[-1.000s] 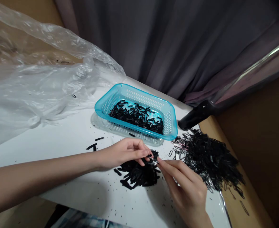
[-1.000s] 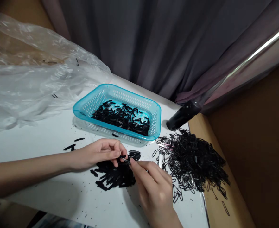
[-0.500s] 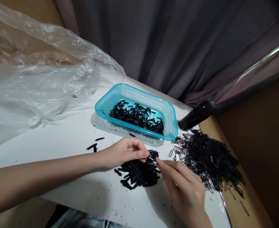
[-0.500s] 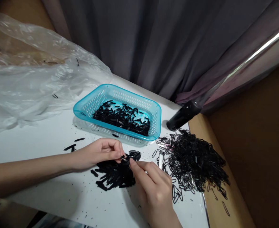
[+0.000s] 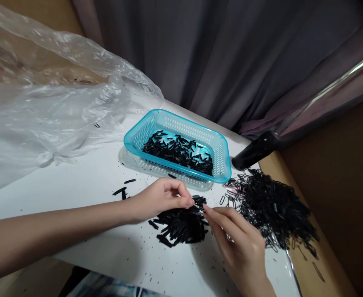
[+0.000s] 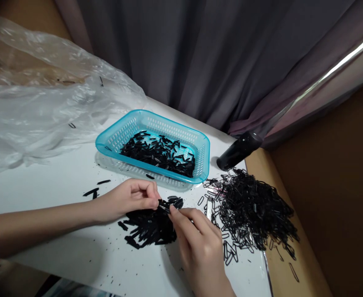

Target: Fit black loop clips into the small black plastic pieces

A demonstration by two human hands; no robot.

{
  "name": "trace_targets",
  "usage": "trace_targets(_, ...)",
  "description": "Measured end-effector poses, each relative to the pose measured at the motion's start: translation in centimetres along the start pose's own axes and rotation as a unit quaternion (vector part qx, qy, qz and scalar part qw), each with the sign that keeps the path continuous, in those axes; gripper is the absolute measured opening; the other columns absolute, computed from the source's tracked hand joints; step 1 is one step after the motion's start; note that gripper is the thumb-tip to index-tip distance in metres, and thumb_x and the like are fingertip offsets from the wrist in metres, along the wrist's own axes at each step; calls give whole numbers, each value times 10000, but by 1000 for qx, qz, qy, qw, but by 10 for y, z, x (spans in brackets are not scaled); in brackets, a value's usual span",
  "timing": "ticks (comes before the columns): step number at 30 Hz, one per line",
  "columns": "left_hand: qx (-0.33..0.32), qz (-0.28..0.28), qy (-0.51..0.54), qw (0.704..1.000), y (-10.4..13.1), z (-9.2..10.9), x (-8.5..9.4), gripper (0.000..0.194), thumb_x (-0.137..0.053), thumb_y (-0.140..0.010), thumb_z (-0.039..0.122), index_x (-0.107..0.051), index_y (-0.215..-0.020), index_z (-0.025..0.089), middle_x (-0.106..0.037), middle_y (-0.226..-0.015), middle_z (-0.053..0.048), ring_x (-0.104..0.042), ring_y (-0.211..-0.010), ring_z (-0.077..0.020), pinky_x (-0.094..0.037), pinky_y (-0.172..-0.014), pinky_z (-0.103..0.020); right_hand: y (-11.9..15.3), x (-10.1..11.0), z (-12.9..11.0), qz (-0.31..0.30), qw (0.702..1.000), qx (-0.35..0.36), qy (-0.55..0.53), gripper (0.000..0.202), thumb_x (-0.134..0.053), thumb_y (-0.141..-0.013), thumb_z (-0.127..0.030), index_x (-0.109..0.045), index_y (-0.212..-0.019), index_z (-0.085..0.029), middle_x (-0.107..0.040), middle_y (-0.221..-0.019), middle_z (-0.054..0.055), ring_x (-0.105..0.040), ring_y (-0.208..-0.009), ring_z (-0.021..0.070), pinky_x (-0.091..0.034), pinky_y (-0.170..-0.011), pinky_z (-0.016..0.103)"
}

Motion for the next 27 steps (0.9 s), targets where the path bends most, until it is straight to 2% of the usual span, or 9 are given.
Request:
trace_targets(9,-32,18,-32,999,2,7,0,322,-852,-741,391,-649,-668,153,-647,-782,-2,-571,-769,-142,-428,-749,-275,1,-3,2,-4,1000,-2,-21,333,-569,-955,-11,-700,-1196,-199,-719,-927,55,-669,-785,140,-558,-674,261)
trace_targets(14,3,-23,29,999,2,2,-9,404,-859,-732,488,-653,-684,144,-650,-754,12,-592,-727,-110,-456,-742,-241,-4,-4,3,-40,994,-10,-97,363,-591,-930,10,-689,-1212,-197,-718,-939,44,-682,-834,133,-566,-706,247)
trace_targets(19,52,-43,88,994,4,-4,-17,440,-896,-679,496,-644,-659,136,-643,-778,17,-609,-703,-91,-495,-718,-216,-5,-1,0,-44,991,-2,-124,410,-598,-918,25,-680,-1246,-207,-723,-959,40,-690,-848,130,-571,-721,251)
trace_targets(27,77,-63,56,993,8,-10,-19,484,-866,-684,564,-638,-679,136,-683,-780,-4,-635,-727,-109,-515,-716,-220,-6,1,-6,-46,991,34,-123,435,-579,-907,44,-683,-1253,-199,-726,-973,53,-674,-827,147,-563,-706,280)
Point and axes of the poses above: each hand's wrist, its own y-axis away from the middle knuckle, its own x-axis out of the back of the hand, z = x × y, the point moved 10 cm from there along -y, towards the middle knuckle
